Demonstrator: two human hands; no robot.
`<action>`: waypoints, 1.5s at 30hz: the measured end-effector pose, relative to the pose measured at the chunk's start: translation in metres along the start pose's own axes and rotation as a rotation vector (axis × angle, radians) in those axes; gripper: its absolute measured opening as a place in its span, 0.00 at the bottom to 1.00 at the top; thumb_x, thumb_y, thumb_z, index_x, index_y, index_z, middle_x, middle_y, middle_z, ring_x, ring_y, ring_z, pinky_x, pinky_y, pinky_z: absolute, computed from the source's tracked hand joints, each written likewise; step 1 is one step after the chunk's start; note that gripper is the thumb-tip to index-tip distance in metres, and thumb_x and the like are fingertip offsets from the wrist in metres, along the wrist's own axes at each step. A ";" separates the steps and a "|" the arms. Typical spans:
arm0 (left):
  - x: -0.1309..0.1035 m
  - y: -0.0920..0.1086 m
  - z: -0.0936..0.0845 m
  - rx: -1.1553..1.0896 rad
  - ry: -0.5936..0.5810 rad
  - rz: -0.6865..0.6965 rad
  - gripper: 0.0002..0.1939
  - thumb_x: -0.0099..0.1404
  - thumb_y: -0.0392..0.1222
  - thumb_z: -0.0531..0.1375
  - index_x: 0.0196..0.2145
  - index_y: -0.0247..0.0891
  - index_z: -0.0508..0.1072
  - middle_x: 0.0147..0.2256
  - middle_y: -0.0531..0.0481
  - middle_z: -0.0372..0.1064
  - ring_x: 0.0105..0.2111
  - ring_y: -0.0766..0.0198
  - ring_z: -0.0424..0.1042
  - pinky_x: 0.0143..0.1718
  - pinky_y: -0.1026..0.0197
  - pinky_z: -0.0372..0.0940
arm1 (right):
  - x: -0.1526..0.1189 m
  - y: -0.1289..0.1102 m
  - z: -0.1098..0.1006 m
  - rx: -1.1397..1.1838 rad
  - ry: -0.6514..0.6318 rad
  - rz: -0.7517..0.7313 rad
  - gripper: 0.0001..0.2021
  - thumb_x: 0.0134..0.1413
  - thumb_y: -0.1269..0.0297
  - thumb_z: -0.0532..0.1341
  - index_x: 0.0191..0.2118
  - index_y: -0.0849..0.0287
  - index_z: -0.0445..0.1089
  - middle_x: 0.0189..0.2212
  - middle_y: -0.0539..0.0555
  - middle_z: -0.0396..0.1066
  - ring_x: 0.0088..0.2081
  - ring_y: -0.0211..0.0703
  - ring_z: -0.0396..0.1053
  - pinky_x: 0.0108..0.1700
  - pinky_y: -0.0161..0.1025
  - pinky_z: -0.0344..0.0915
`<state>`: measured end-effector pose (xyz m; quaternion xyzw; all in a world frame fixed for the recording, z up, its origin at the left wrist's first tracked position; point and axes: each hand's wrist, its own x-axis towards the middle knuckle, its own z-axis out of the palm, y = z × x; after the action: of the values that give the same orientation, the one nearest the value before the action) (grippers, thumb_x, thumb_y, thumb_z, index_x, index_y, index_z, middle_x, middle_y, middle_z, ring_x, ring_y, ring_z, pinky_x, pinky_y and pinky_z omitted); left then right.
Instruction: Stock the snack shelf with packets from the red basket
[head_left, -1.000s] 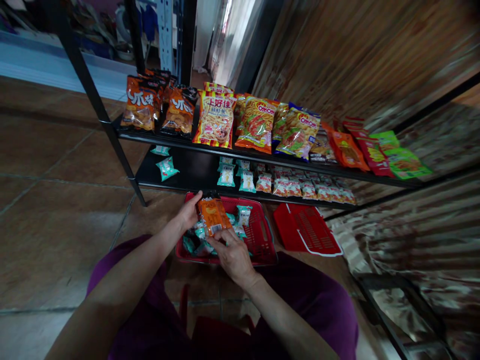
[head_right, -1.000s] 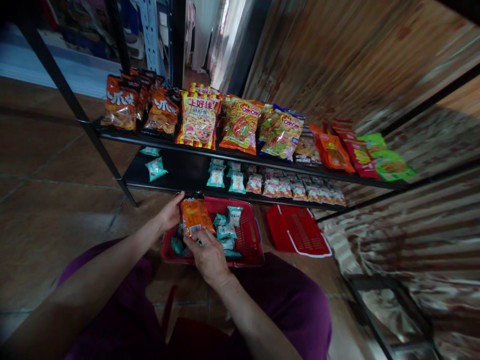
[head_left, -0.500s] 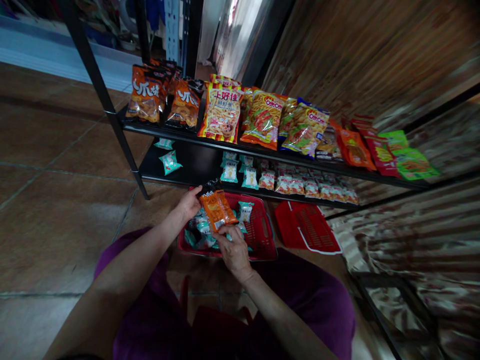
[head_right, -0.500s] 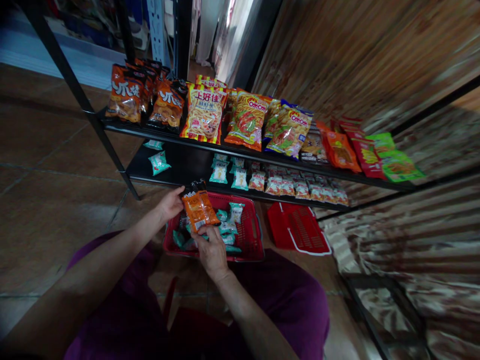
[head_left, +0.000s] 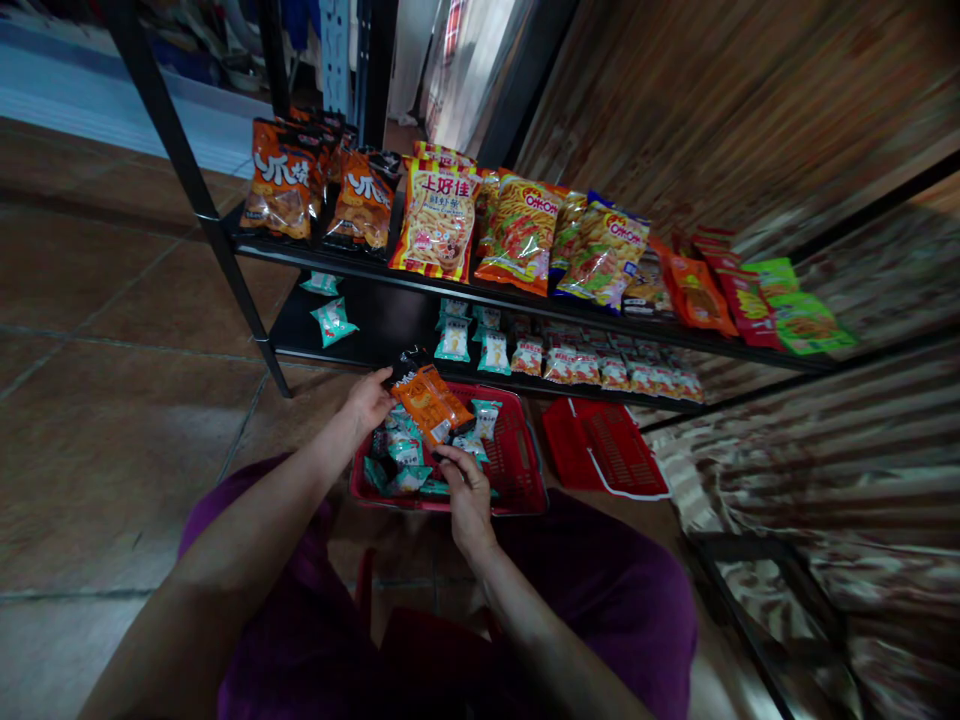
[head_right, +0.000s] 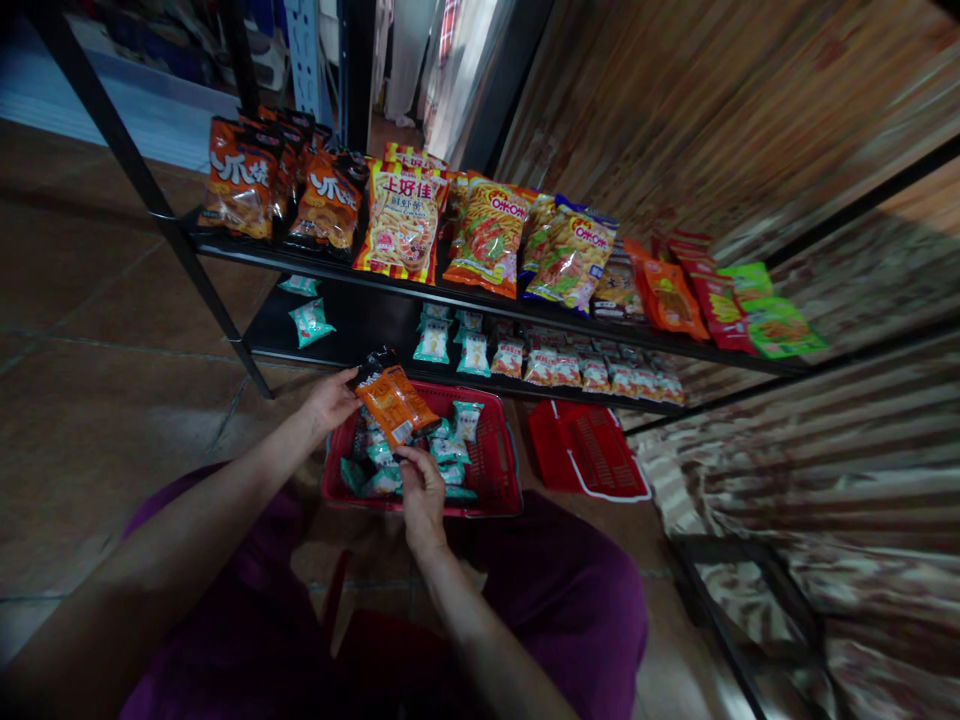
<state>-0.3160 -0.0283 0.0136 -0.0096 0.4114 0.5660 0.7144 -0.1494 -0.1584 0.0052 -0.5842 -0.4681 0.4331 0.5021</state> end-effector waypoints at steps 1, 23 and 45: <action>-0.001 0.000 0.001 0.000 -0.002 0.005 0.05 0.57 0.31 0.60 0.33 0.34 0.69 0.26 0.49 0.72 0.24 0.65 0.71 0.27 0.63 0.66 | -0.001 -0.003 0.001 0.031 -0.012 0.031 0.10 0.49 0.58 0.60 0.34 0.56 0.73 0.36 0.52 0.70 0.41 0.43 0.67 0.49 0.45 0.63; -0.010 -0.008 0.006 -0.016 -0.051 -0.021 0.01 0.60 0.34 0.58 0.31 0.35 0.70 0.29 0.47 0.73 0.27 0.64 0.72 0.30 0.62 0.67 | 0.036 -0.017 0.000 0.366 0.336 0.340 0.16 0.30 0.61 0.69 0.30 0.59 0.67 0.23 0.46 0.70 0.23 0.33 0.64 0.23 0.31 0.59; -0.023 0.015 0.007 0.402 -0.179 0.200 0.11 0.45 0.31 0.64 0.30 0.34 0.77 0.26 0.49 0.73 0.25 0.65 0.69 0.28 0.63 0.63 | 0.030 -0.010 -0.017 0.424 0.231 0.238 0.15 0.28 0.64 0.71 0.27 0.59 0.68 0.24 0.45 0.71 0.26 0.33 0.68 0.31 0.32 0.67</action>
<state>-0.3246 -0.0383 0.0382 0.2236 0.4497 0.5394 0.6759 -0.1283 -0.1314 0.0159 -0.5625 -0.2346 0.5080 0.6087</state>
